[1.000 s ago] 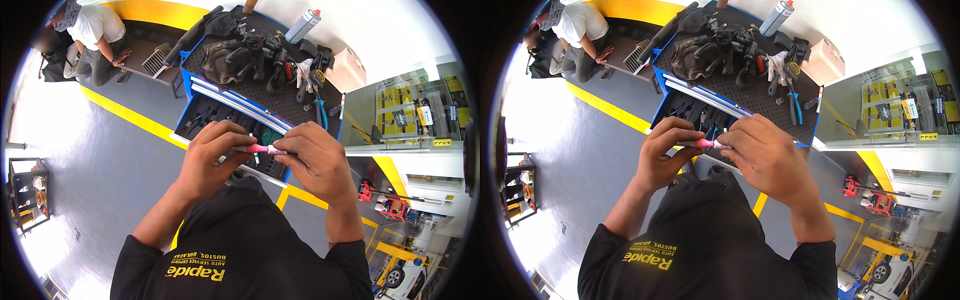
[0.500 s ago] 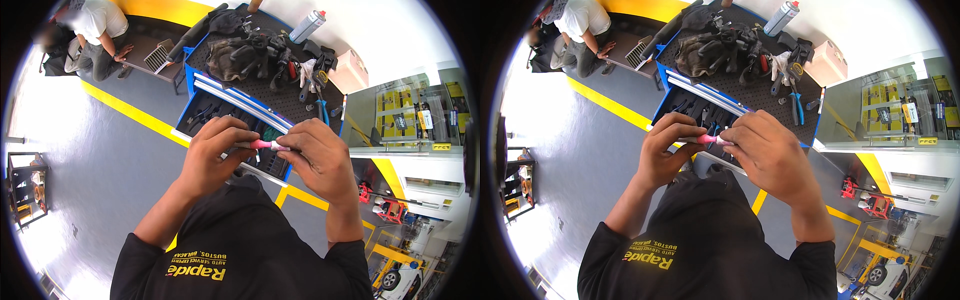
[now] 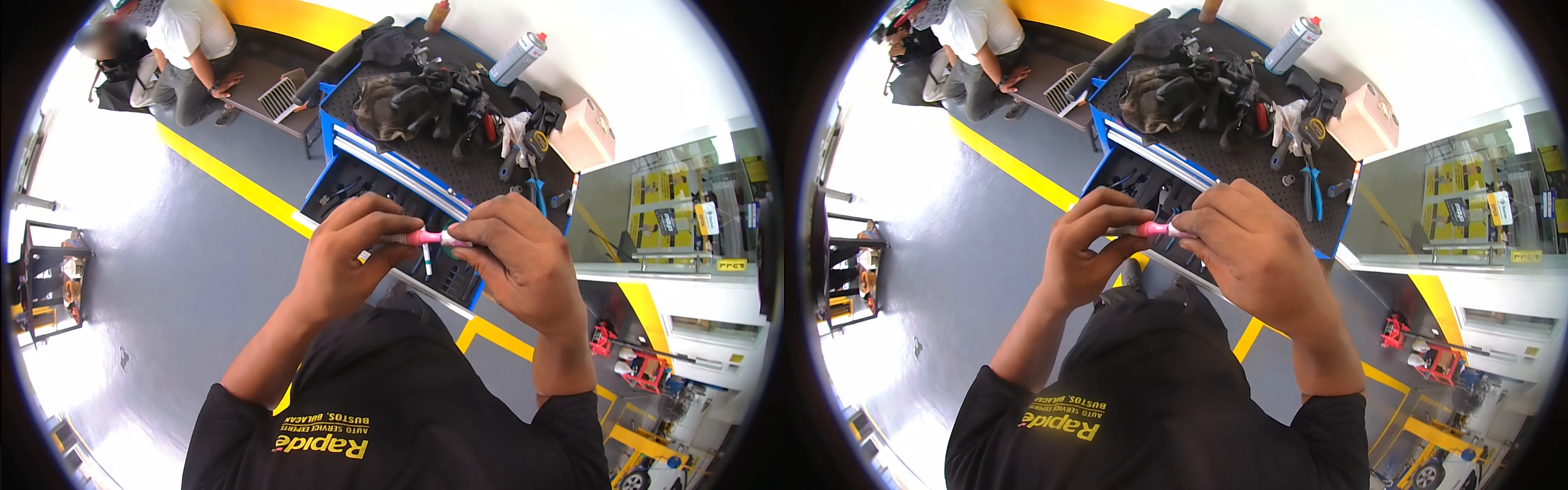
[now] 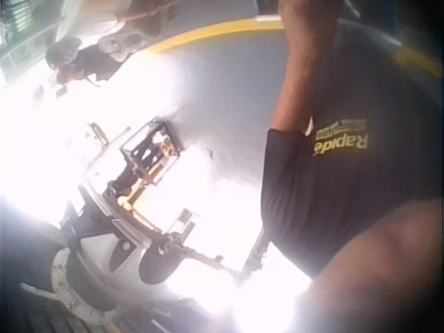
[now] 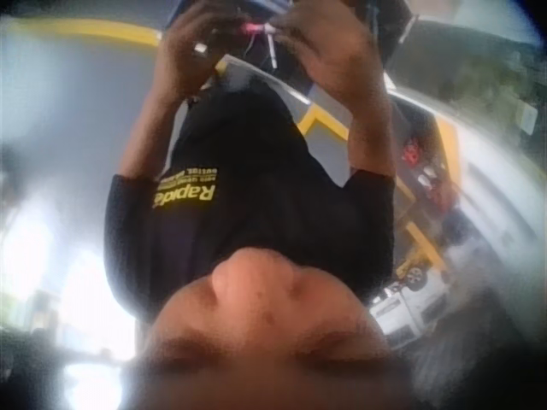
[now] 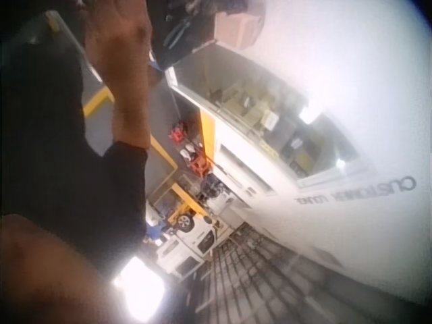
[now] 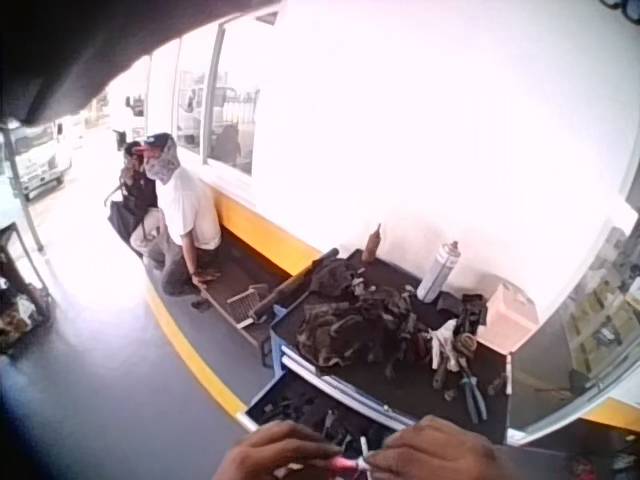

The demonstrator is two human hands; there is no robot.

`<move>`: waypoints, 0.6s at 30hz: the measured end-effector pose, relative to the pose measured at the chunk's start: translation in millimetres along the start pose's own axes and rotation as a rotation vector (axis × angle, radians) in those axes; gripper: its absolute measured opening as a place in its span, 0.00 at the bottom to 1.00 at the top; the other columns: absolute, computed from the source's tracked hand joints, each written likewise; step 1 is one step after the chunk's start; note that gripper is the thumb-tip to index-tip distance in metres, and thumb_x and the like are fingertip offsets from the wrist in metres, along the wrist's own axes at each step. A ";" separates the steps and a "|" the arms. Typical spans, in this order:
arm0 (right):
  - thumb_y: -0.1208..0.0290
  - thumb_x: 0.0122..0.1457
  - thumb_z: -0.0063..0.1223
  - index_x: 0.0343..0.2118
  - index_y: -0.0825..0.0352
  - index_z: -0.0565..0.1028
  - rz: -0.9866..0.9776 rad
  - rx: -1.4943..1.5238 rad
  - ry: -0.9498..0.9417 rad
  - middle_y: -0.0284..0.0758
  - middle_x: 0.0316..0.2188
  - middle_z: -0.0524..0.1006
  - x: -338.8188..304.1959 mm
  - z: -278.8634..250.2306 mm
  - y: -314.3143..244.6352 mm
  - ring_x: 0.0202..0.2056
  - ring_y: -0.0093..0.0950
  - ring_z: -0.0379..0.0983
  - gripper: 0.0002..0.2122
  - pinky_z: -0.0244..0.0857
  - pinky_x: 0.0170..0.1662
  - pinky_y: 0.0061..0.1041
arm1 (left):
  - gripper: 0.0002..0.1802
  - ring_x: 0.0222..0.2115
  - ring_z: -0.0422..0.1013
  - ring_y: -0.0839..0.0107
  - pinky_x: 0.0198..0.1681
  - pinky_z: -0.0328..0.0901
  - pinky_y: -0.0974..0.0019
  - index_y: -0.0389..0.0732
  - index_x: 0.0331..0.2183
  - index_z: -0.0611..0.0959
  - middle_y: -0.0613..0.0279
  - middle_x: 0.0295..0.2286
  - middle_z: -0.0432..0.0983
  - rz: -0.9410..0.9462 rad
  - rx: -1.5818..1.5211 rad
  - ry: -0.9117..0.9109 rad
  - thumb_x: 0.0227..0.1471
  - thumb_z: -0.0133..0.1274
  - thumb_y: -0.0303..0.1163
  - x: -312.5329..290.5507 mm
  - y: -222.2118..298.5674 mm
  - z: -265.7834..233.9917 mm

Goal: The person retrieves a pink paint marker from a tool chest, removes the cap, and walks to a vehicle on a lift. They then mark several spots on the brake caliper and surrounding suspension components with the marker before recapping it.

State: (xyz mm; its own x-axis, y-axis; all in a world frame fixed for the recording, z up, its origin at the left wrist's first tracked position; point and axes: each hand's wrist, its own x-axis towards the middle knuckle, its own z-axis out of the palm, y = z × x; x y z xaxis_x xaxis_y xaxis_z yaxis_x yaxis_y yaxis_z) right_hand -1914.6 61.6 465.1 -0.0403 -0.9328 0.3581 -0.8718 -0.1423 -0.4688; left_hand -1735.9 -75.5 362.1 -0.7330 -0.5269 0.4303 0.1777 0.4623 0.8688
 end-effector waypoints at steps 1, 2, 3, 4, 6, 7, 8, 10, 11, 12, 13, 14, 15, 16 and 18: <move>0.85 0.46 0.70 0.35 0.70 0.82 -0.030 0.004 -0.002 0.39 0.33 0.79 0.4 -0.9 2.8 0.33 0.35 0.77 0.12 0.70 0.35 0.31 | 0.18 0.37 0.81 0.68 0.41 0.75 0.66 0.37 0.43 0.88 0.60 0.38 0.80 0.011 0.024 0.003 0.47 0.70 0.19 -0.2 2.9 0.2; 0.85 0.46 0.70 0.35 0.69 0.82 -0.035 0.023 0.002 0.39 0.33 0.79 -0.2 -1.9 4.7 0.33 0.35 0.77 0.12 0.70 0.35 0.31 | 0.18 0.37 0.80 0.68 0.41 0.74 0.66 0.37 0.43 0.88 0.60 0.38 0.80 -0.016 0.017 0.016 0.47 0.70 0.20 -1.7 6.9 3.2; 0.85 0.46 0.70 0.36 0.69 0.82 -0.045 0.036 0.008 0.39 0.33 0.79 -1.2 -3.7 7.0 0.33 0.35 0.77 0.12 0.70 0.35 0.31 | 0.18 0.37 0.80 0.68 0.41 0.74 0.66 0.37 0.43 0.88 0.60 0.38 0.80 -0.036 0.014 0.034 0.48 0.70 0.20 -2.9 11.3 7.8; 0.85 0.46 0.70 0.36 0.69 0.83 -0.067 0.051 0.024 0.39 0.33 0.79 -2.2 -6.1 9.8 0.33 0.35 0.77 0.12 0.70 0.35 0.31 | 0.17 0.38 0.80 0.68 0.41 0.74 0.66 0.38 0.43 0.88 0.60 0.38 0.80 -0.055 0.013 0.051 0.48 0.70 0.20 -4.2 16.0 11.2; 0.85 0.47 0.70 0.36 0.69 0.83 -0.105 0.062 0.002 0.38 0.34 0.79 -5.2 -14.1 17.2 0.33 0.35 0.78 0.12 0.71 0.35 0.30 | 0.17 0.38 0.79 0.68 0.42 0.73 0.66 0.38 0.43 0.88 0.60 0.39 0.80 -0.081 0.074 0.069 0.48 0.71 0.21 -4.9 24.9 18.4; 0.85 0.47 0.70 0.36 0.69 0.83 -0.127 0.067 0.000 0.38 0.34 0.79 -7.3 -18.2 21.5 0.33 0.34 0.78 0.13 0.71 0.35 0.30 | 0.17 0.38 0.78 0.68 0.42 0.72 0.66 0.38 0.43 0.88 0.60 0.39 0.80 -0.095 0.101 0.075 0.48 0.71 0.22 -4.4 28.7 22.3; 0.85 0.47 0.70 0.36 0.69 0.83 -0.113 0.103 0.017 0.38 0.34 0.79 -11.0 -24.3 26.2 0.34 0.33 0.79 0.12 0.72 0.36 0.29 | 0.18 0.40 0.78 0.68 0.43 0.71 0.66 0.39 0.42 0.89 0.60 0.39 0.80 -0.133 0.062 0.093 0.47 0.72 0.22 -4.9 32.8 28.5; 0.85 0.48 0.71 0.37 0.69 0.83 -0.080 0.176 0.047 0.37 0.35 0.79 -21.2 -37.1 37.2 0.35 0.31 0.79 0.12 0.73 0.37 0.28 | 0.18 0.40 0.77 0.68 0.43 0.71 0.66 0.39 0.42 0.89 0.61 0.40 0.80 -0.141 0.049 0.117 0.46 0.72 0.23 -6.1 38.9 40.8; 0.84 0.49 0.70 0.37 0.69 0.83 -0.057 0.236 0.064 0.38 0.35 0.79 -26.9 -40.5 42.9 0.35 0.32 0.79 0.12 0.73 0.37 0.29 | 0.18 0.40 0.77 0.68 0.43 0.71 0.66 0.39 0.42 0.89 0.61 0.40 0.80 -0.149 0.044 0.128 0.46 0.72 0.23 -7.0 41.2 46.2; 0.84 0.50 0.70 0.37 0.69 0.82 -0.031 0.298 0.079 0.38 0.35 0.79 -32.8 -41.7 48.6 0.36 0.33 0.79 0.11 0.73 0.38 0.30 | 0.19 0.41 0.77 0.68 0.44 0.71 0.66 0.40 0.42 0.89 0.61 0.40 0.79 -0.164 0.034 0.138 0.46 0.73 0.22 -8.0 42.9 51.1; 0.84 0.51 0.69 0.37 0.69 0.82 -0.011 0.361 0.095 0.38 0.35 0.79 -38.6 -42.1 54.8 0.36 0.34 0.78 0.11 0.72 0.39 0.30 | 0.19 0.41 0.77 0.69 0.44 0.71 0.66 0.40 0.42 0.88 0.60 0.41 0.79 -0.162 0.038 0.152 0.45 0.73 0.21 -9.1 44.1 56.0; 0.85 0.51 0.70 0.39 0.69 0.83 -0.010 0.433 0.126 0.36 0.35 0.79 -43.4 -41.0 61.9 0.36 0.27 0.79 0.12 0.74 0.38 0.26 | 0.19 0.42 0.77 0.69 0.44 0.71 0.66 0.40 0.42 0.88 0.60 0.41 0.79 -0.161 0.045 0.170 0.45 0.73 0.21 -10.9 45.1 60.5; 0.86 0.51 0.70 0.39 0.69 0.83 0.014 0.470 0.116 0.36 0.36 0.79 -48.6 -38.9 68.1 0.37 0.27 0.79 0.13 0.73 0.39 0.26 | 0.19 0.42 0.76 0.69 0.45 0.71 0.66 0.40 0.42 0.88 0.60 0.41 0.79 -0.163 0.055 0.191 0.45 0.73 0.20 -13.9 46.9 63.9; 0.86 0.50 0.70 0.39 0.69 0.82 0.025 0.514 0.112 0.36 0.36 0.79 -53.5 -35.7 73.6 0.37 0.26 0.79 0.13 0.73 0.40 0.25 | 0.19 0.42 0.76 0.69 0.45 0.71 0.66 0.40 0.42 0.88 0.60 0.42 0.79 -0.173 0.079 0.212 0.45 0.73 0.19 -18.0 49.3 66.6; 0.89 0.51 0.67 0.40 0.70 0.82 0.056 0.625 0.063 0.37 0.38 0.79 -60.8 -26.1 83.1 0.38 0.25 0.78 0.14 0.71 0.43 0.22 | 0.20 0.42 0.76 0.68 0.45 0.71 0.66 0.40 0.41 0.87 0.59 0.42 0.79 -0.198 0.134 0.261 0.44 0.72 0.18 -28.5 55.6 70.5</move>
State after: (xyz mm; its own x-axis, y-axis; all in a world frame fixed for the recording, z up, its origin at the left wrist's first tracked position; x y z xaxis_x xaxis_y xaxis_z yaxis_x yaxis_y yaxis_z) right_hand -1997.3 115.2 425.5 -0.1230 -0.9257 0.3577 -0.4184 -0.2785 -0.8645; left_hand -1751.4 15.5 380.9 -0.5488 -0.7722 0.3202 -0.0515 0.4135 0.9090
